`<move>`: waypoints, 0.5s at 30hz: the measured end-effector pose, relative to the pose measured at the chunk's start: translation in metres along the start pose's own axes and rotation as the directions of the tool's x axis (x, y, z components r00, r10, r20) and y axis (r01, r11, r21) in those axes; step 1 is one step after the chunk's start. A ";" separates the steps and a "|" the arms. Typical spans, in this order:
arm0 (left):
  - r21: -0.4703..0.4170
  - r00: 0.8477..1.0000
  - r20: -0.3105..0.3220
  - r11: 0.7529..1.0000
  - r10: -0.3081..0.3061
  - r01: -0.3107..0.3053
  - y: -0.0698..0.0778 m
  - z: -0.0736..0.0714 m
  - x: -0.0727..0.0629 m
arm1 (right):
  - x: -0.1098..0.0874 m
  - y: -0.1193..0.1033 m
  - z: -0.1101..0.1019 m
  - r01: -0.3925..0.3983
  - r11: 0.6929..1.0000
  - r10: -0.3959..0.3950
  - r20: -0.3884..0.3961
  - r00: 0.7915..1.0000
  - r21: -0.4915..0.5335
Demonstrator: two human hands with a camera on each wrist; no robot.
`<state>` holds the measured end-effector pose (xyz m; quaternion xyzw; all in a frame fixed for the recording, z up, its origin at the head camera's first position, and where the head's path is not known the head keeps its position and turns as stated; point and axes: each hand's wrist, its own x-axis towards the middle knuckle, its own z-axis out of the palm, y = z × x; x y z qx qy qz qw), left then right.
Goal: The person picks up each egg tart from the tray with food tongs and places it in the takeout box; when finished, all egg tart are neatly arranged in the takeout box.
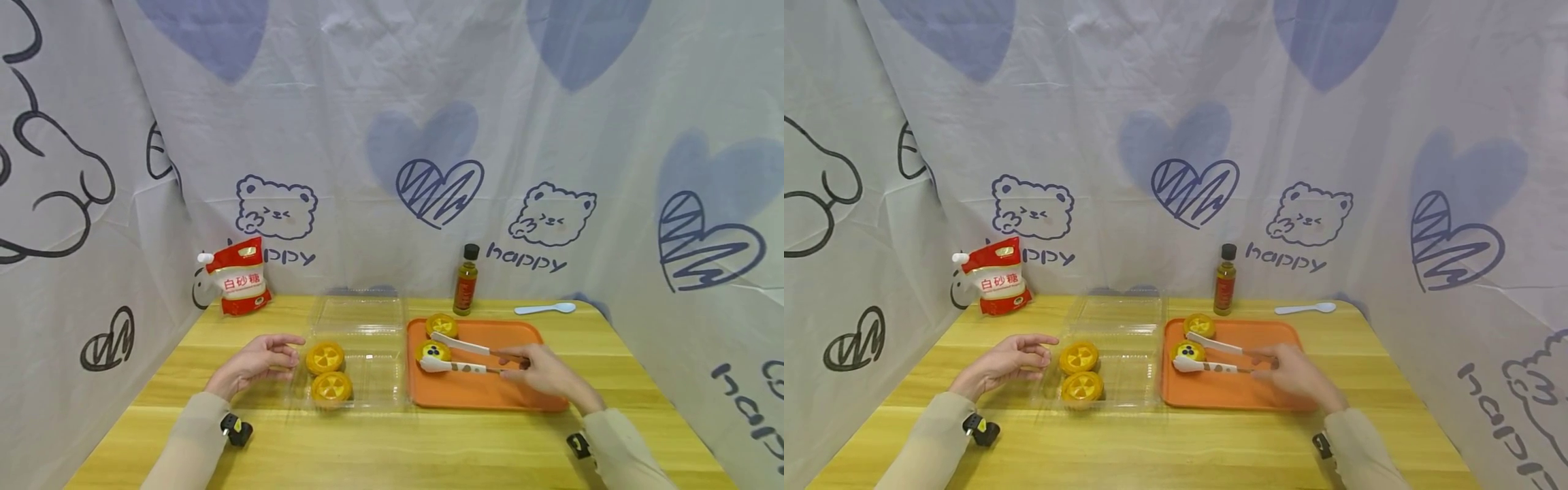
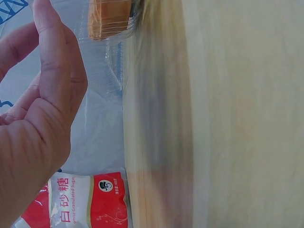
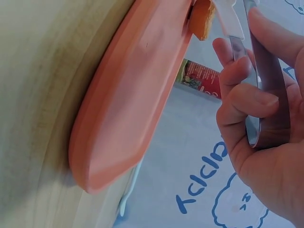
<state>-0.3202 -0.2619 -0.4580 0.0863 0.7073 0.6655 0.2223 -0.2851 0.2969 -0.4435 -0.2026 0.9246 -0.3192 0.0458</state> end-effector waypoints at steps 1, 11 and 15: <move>-0.001 1.000 0.001 1.000 0.000 0.000 0.000 0.000 0.000 | 0.000 0.000 0.000 0.002 1.000 -0.002 0.000 1.000 -0.003; 0.002 1.000 0.002 1.000 -0.002 0.002 0.001 0.000 0.001 | -0.007 -0.001 -0.004 -0.002 1.000 0.002 -0.033 0.999 0.001; 0.001 1.000 0.002 1.000 -0.004 0.004 0.001 0.000 0.001 | -0.007 -0.002 -0.006 -0.010 1.000 0.010 -0.034 0.999 -0.004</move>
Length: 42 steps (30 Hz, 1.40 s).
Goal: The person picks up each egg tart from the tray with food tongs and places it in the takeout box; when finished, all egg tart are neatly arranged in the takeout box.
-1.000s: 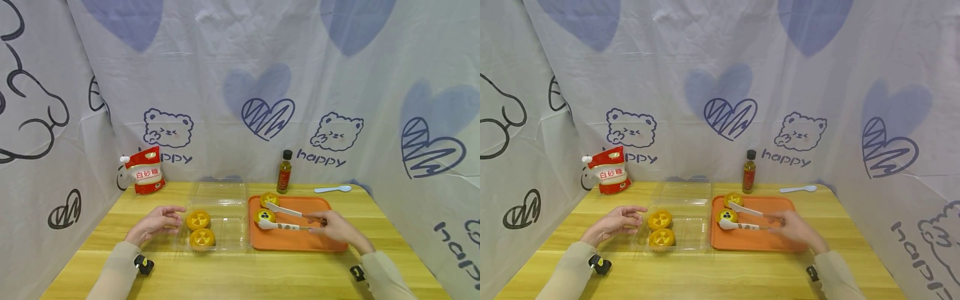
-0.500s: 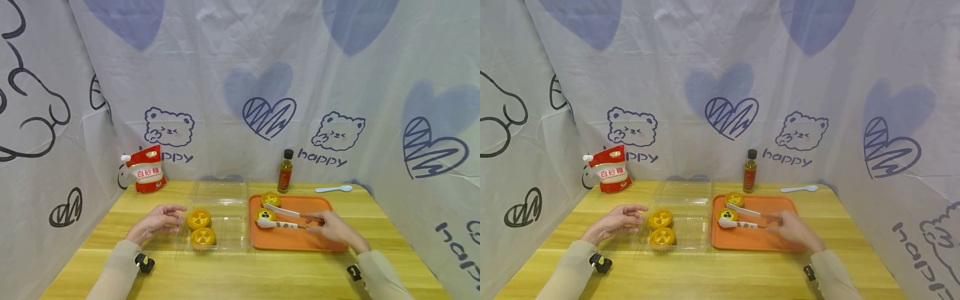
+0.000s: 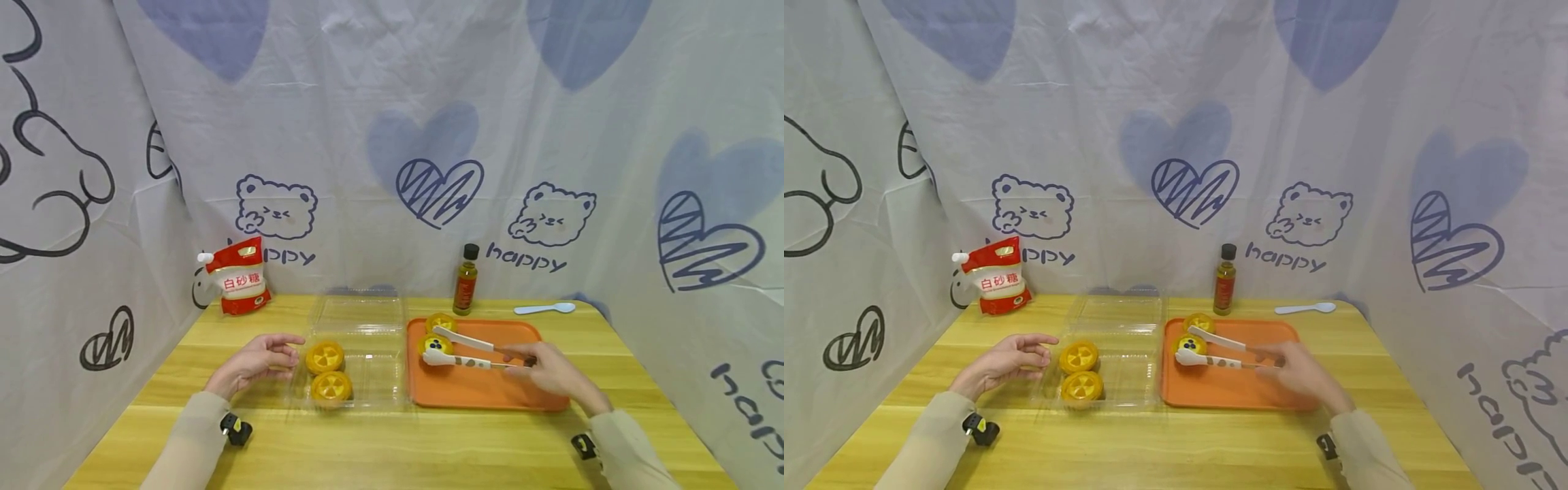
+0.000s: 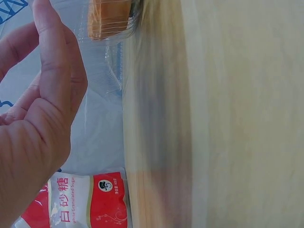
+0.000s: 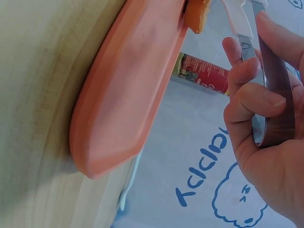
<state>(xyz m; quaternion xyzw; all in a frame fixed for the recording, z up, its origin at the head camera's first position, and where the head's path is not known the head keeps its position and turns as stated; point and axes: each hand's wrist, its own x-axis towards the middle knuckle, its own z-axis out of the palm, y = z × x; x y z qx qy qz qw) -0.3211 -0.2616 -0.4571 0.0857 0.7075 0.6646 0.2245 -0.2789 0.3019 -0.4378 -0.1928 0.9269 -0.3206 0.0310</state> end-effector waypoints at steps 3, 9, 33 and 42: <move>0.000 1.000 0.005 1.000 0.001 -0.001 0.000 -0.001 0.000 | 0.001 -0.001 -0.002 -0.006 1.000 0.006 -0.021 1.000 -0.010; 0.002 1.000 0.004 1.000 0.002 -0.002 0.000 -0.001 0.000 | 0.004 -0.007 -0.005 0.011 1.000 -0.013 -0.055 0.998 -0.023; -0.001 1.000 0.009 1.000 0.005 -0.005 -0.002 -0.001 0.003 | 0.027 -0.051 0.019 0.168 0.985 -0.172 -0.106 0.979 -0.049; -0.005 1.000 0.007 1.000 0.008 -0.008 -0.002 -0.002 0.003 | 0.041 -0.062 0.035 0.137 0.991 -0.137 0.006 0.991 0.006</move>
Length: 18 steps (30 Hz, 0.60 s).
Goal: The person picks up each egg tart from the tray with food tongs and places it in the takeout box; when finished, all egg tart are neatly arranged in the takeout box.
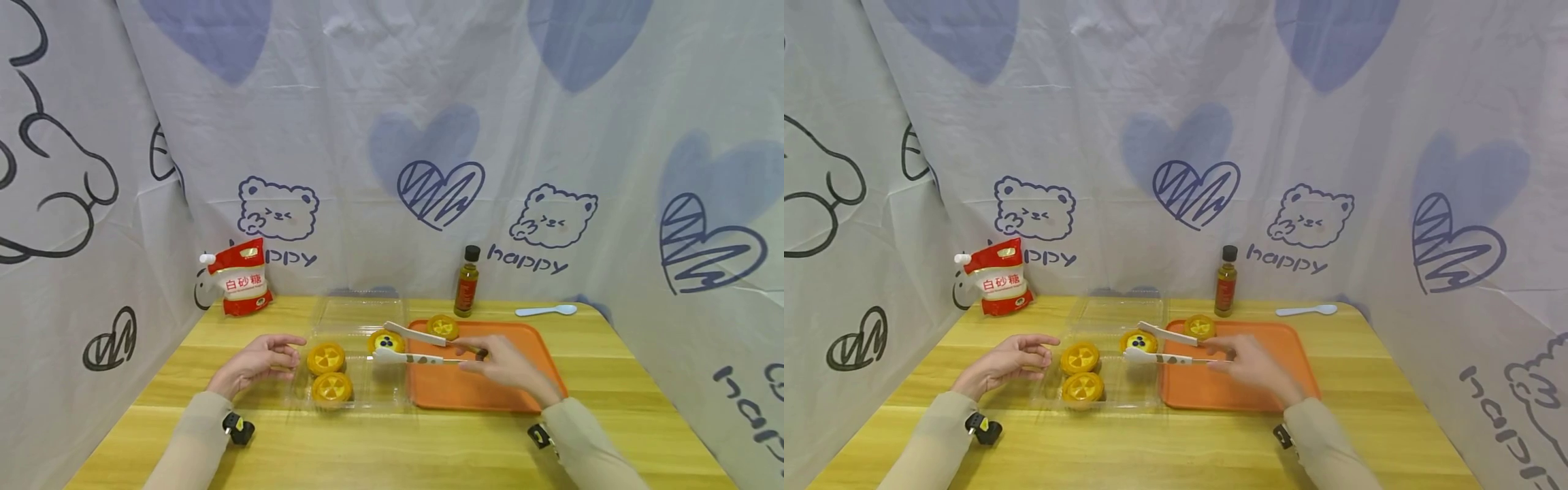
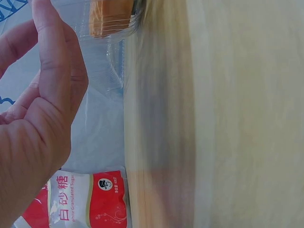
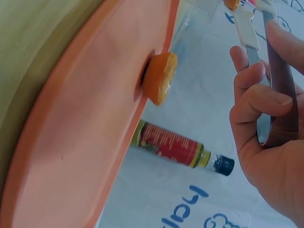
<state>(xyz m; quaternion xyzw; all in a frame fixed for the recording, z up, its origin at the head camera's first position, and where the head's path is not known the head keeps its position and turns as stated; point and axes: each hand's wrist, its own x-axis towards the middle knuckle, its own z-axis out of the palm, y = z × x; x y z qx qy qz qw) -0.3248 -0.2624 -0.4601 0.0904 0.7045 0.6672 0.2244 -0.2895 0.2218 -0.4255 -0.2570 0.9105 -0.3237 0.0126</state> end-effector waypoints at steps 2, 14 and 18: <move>-0.003 1.000 0.004 1.000 0.000 0.000 0.000 0.000 0.000 | 0.004 -0.001 0.003 -0.006 1.000 0.006 0.007 1.000 0.000; -0.006 1.000 0.012 1.000 0.003 -0.003 0.000 0.000 0.000 | 0.020 -0.019 0.019 -0.013 0.998 0.015 0.038 0.999 -0.057; -0.004 1.000 0.010 1.000 0.000 0.000 0.001 0.001 -0.001 | 0.026 -0.025 0.024 -0.002 0.997 0.006 0.050 0.999 -0.082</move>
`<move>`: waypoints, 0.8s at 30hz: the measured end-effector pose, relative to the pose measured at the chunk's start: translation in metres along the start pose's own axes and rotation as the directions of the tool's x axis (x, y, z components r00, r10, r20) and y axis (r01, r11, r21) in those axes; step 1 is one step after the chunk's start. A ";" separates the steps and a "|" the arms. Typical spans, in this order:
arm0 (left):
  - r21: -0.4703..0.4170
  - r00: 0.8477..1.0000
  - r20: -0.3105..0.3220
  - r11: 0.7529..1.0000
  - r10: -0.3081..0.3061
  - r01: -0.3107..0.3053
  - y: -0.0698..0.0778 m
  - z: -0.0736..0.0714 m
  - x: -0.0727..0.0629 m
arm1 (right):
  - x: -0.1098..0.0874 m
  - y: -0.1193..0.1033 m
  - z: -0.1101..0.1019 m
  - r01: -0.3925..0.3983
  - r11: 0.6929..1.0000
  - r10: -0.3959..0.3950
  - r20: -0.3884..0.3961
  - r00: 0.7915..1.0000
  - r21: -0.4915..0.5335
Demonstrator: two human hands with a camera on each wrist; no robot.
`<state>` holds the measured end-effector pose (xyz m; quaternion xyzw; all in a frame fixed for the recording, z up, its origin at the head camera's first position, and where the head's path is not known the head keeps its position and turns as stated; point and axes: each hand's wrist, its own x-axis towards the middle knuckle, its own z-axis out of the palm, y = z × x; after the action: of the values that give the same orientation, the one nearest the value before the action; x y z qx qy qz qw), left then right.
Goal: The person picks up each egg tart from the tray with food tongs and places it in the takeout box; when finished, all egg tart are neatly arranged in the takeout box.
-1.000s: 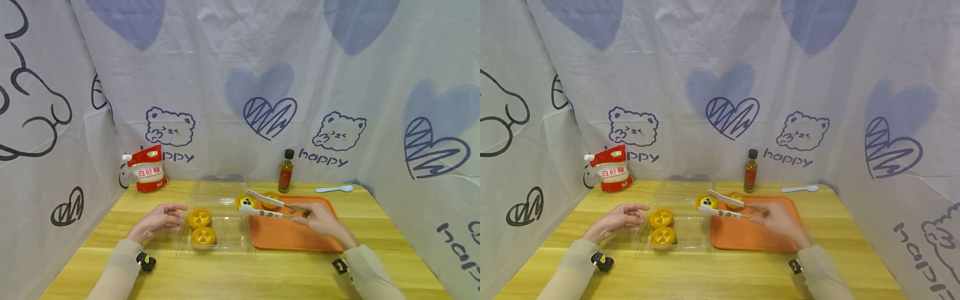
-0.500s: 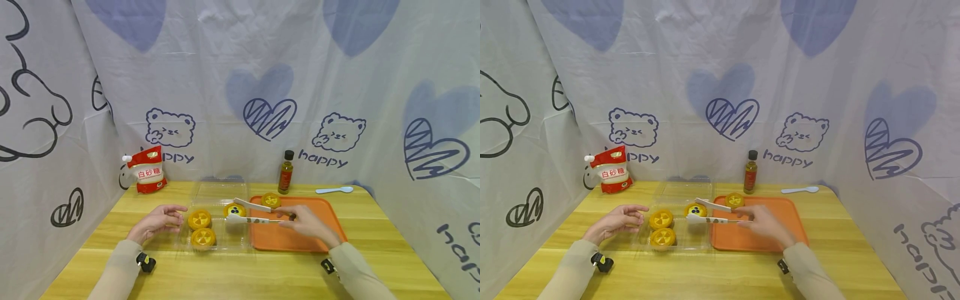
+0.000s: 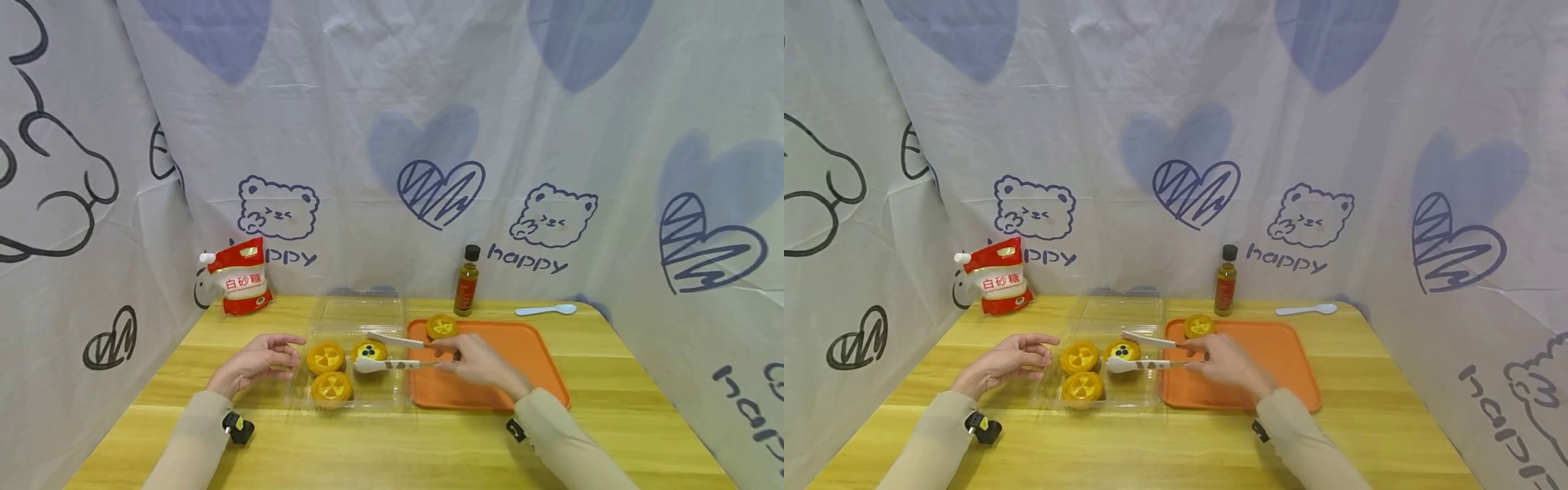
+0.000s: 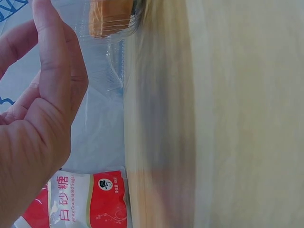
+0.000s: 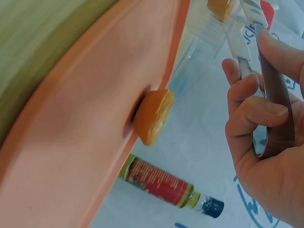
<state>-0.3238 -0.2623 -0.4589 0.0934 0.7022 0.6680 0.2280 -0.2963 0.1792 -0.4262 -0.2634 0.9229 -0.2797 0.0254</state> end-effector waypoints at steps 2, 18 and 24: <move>0.002 1.000 0.000 1.000 -0.001 0.001 0.000 0.000 0.000 | 0.004 -0.002 0.001 0.012 1.000 -0.012 -0.003 1.000 -0.002; 0.030 1.000 0.005 1.000 0.006 -0.007 0.003 0.000 -0.001 | 0.015 -0.016 0.000 0.036 0.996 -0.032 0.051 0.998 -0.078; 0.024 1.000 0.001 1.000 0.000 0.000 0.001 0.000 0.000 | 0.012 -0.017 -0.003 0.021 0.998 -0.018 0.062 0.998 -0.062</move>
<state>-0.3243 -0.2621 -0.4582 0.0966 0.7101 0.6594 0.2272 -0.2993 0.1631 -0.4139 -0.2816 0.9274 -0.2427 0.0428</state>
